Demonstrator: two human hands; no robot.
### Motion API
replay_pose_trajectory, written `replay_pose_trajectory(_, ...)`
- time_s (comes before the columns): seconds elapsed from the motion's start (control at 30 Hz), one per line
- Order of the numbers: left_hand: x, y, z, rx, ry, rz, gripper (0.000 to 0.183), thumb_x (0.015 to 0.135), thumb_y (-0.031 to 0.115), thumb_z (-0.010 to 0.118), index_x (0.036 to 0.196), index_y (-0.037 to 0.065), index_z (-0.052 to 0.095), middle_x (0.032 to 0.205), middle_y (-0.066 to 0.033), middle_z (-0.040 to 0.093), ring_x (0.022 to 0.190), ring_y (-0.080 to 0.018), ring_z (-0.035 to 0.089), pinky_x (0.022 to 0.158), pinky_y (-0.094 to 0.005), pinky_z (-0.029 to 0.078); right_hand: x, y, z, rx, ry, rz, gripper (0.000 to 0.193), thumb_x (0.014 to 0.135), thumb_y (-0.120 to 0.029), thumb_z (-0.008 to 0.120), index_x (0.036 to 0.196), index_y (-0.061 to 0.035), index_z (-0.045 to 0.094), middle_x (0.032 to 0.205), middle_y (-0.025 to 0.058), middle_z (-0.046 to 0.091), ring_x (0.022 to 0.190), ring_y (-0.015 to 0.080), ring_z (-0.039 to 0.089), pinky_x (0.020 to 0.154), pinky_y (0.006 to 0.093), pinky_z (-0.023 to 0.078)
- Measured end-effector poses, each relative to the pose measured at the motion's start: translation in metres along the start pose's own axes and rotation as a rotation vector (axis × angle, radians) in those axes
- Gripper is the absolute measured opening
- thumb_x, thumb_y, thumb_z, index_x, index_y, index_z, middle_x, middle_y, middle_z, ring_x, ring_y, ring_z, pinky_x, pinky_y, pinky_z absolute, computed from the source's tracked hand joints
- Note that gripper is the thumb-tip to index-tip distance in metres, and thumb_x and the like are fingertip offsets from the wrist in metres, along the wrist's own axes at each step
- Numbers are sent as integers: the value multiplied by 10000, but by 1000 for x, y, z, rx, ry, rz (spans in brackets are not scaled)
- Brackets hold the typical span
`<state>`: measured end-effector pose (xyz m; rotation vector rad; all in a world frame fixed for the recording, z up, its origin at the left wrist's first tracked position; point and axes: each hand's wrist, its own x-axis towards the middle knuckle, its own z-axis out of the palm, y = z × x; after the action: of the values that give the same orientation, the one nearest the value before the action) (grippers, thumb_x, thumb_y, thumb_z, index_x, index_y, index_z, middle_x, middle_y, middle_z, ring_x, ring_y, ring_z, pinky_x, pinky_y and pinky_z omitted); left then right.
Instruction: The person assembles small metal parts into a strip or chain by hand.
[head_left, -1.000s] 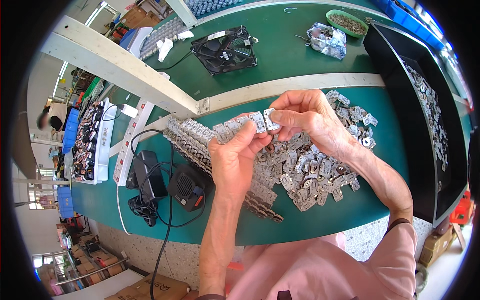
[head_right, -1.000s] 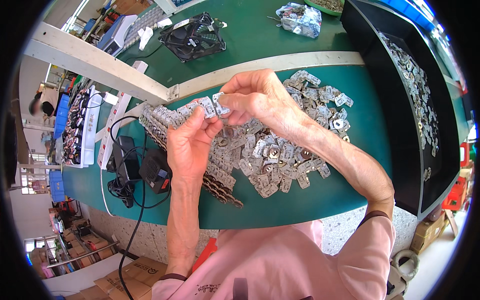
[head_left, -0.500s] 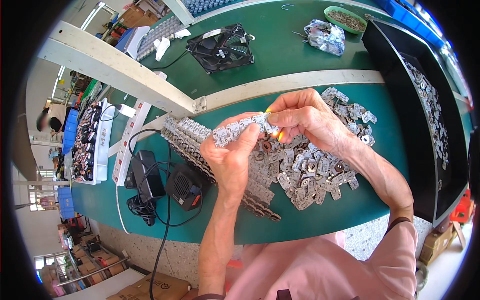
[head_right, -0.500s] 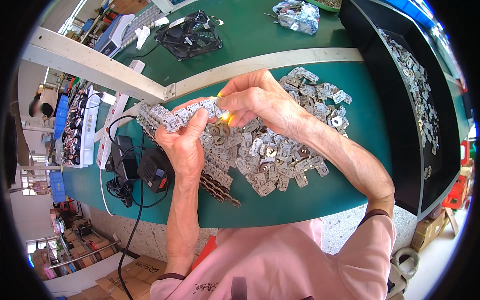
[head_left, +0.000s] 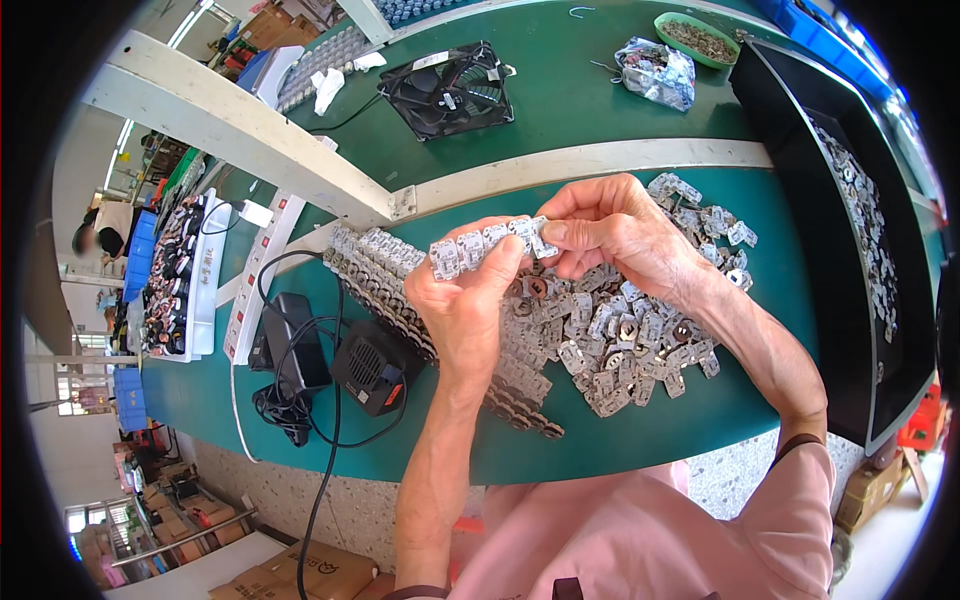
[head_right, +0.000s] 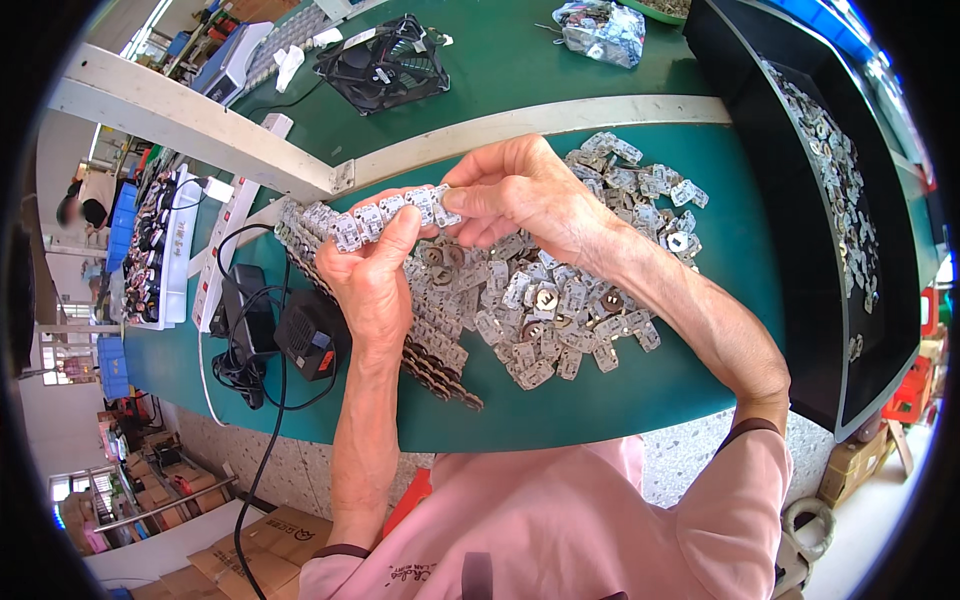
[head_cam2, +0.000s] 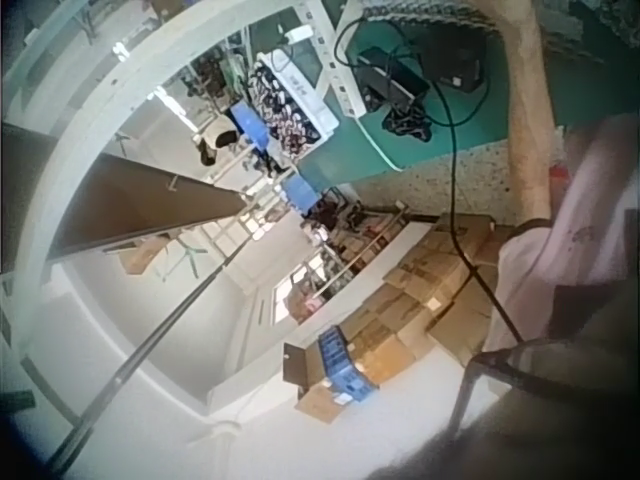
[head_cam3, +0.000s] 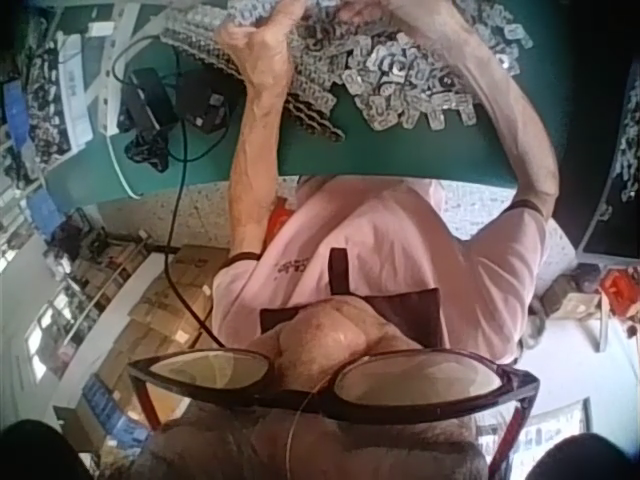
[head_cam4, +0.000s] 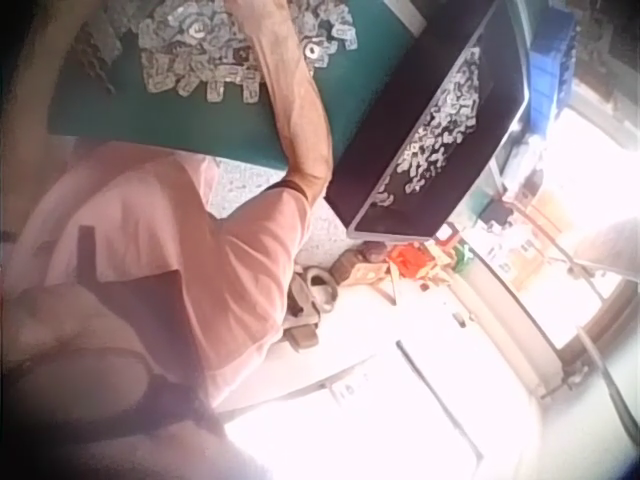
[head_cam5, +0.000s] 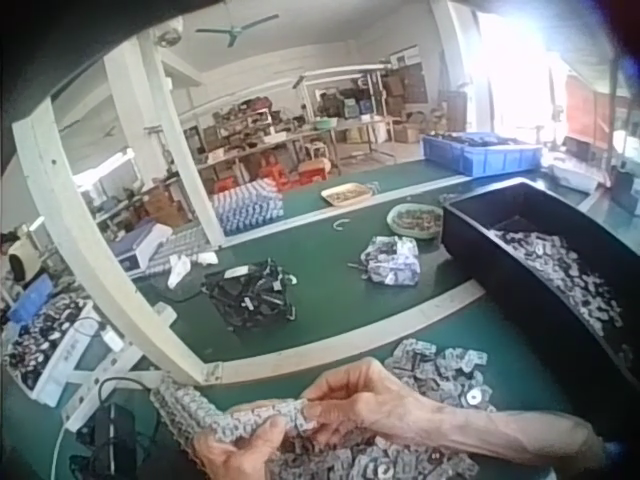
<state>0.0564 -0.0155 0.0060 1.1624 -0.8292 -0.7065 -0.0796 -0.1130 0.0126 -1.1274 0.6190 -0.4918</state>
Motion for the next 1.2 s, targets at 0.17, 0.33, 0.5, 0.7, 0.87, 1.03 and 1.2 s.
replay_pose_trajectory(0.17, 1, 2, -1, -204, 6, -152, 168, 798, 28, 652, 942, -57, 638, 824, -104, 654, 682, -149, 616, 640, -244, 493, 2, 0, -2, -3, 13, 18, 237, 786, -132, 671, 931, 44, 606, 779, 123, 647, 636, 167, 639, 597, 259, 520)
replay_pose_trajectory(0.33, 3, 3, -1, -187, 66, -139, 168, 800, 31, 649, 943, -56, 637, 825, -108, 654, 670, -156, 622, 642, -251, 498, 0, -2, -2, -16, -4, 33, 247, 783, -143, 667, 931, 43, 602, 785, 125, 646, 654, 173, 640, 619, 272, 522)
replay_pose_trajectory(0.5, 1, 3, -1, -148, 7, -176, 162, 797, 28, 650, 937, -53, 639, 816, -107, 654, 654, -153, 619, 639, -250, 494, -1, -1, 1, 20, 37, 19, 173, 801, -116, 661, 887, 31, 632, 735, 81, 647, 577, 113, 620, 565, 212, 518)
replay_pose_trajectory(0.7, -1, 3, -2, -131, -28, -137, 129, 790, 8, 646, 906, -48, 650, 791, -103, 649, 651, -143, 609, 626, -242, 488, -3, -1, 0, 25, 32, 23, 184, 788, -124, 662, 883, 30, 629, 730, 79, 644, 574, 113, 616, 570, 210, 510)
replay_pose_trajectory(0.87, -2, 5, -1, -86, -56, -78, 127, 791, 20, 651, 892, -57, 645, 788, -95, 644, 654, -142, 609, 620, -242, 483, -3, -2, 0, 32, 30, 39, 191, 787, -129, 666, 883, 31, 624, 727, 88, 643, 574, 118, 618, 566, 212, 508)
replay_pose_trajectory(1.03, 1, 8, -5, -105, 22, -111, 142, 783, 70, 668, 870, -41, 653, 749, -83, 638, 633, -127, 596, 604, -239, 475, -6, -9, 2, -143, 13, -82, 144, 814, -96, 651, 874, 29, 611, 727, 94, 643, 617, 127, 629, 583, 228, 519)
replay_pose_trajectory(1.2, -1, 8, -7, 26, -43, -178, 148, 764, 82, 667, 857, -33, 660, 705, -34, 621, 619, -85, 560, 567, -222, 440, -10, -17, 3, -224, -3, -94, 127, 823, -85, 642, 873, 23, 600, 733, 91, 642, 644, 125, 632, 601, 233, 526)
